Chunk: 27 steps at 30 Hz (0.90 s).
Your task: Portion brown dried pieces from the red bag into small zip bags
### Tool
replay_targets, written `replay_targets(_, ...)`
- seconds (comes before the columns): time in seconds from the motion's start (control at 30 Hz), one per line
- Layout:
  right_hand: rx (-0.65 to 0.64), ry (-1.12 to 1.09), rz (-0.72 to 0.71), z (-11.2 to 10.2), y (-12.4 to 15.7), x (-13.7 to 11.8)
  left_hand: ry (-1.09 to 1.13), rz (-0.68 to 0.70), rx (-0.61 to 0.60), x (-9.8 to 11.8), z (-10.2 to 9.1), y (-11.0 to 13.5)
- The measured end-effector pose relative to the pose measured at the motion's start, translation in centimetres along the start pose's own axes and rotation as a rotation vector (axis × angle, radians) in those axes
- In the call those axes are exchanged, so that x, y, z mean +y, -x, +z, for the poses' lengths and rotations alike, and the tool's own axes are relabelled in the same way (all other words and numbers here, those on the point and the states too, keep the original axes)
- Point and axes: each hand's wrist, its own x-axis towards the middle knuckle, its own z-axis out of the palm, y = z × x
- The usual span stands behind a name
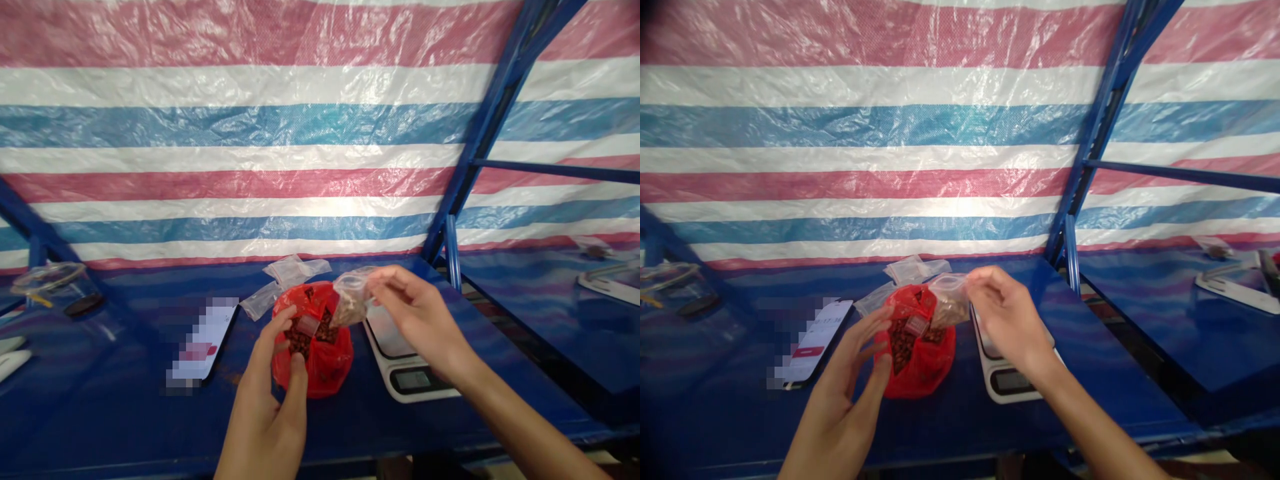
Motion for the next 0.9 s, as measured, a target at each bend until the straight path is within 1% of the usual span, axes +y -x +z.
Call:
replay_targets(0.07, 0.138, 0.030, -0.022, -1.4, -0.6, 0.4, -0.201, 0.121, -0.055, -0.5, -0.4, -0.2)
replay_targets(0.13, 0.215, 0.047, -0.017, -2.5, -0.9, 0.9, -0.401, 0.233, -0.179, -1.0, -0.6, -0.2)
replay_targets(0.17, 0.230, 0.054, -0.008, -2.9, -0.9, 1.2, -0.487, 0.263, -0.243, -1.2, -0.7, -0.2)
replay_targets(0.23, 0.232, 0.070, 0.011, -3.3, -0.9, 1.8, -0.623, 0.276, -0.342, -1.5, -0.5, -0.2)
replay_targets(0.37, 0.195, 0.098, 0.033, -3.4, -0.5, 2.5, -0.808, 0.243, -0.434, -1.7, 0.3, -0.2)
replay_targets(0.5, 0.163, 0.117, 0.021, -2.9, -0.4, 2.4, -0.921, 0.247, -0.441, -1.6, 0.8, -0.1)
replay_targets(0.7, 0.112, 0.174, 0.002, -2.5, -0.1, 1.7, -1.003, 0.353, -0.377, -2.1, 1.5, 0.4)
replay_targets(0.83, 0.105, 0.160, -0.001, -2.5, -0.1, 1.6, -1.051, 0.360, -0.395, -2.3, 2.2, 0.4)
replay_targets(0.9, 0.108, 0.157, 0.004, -2.4, -0.1, 1.5, -1.063, 0.347, -0.385, -2.4, 2.5, 0.4)
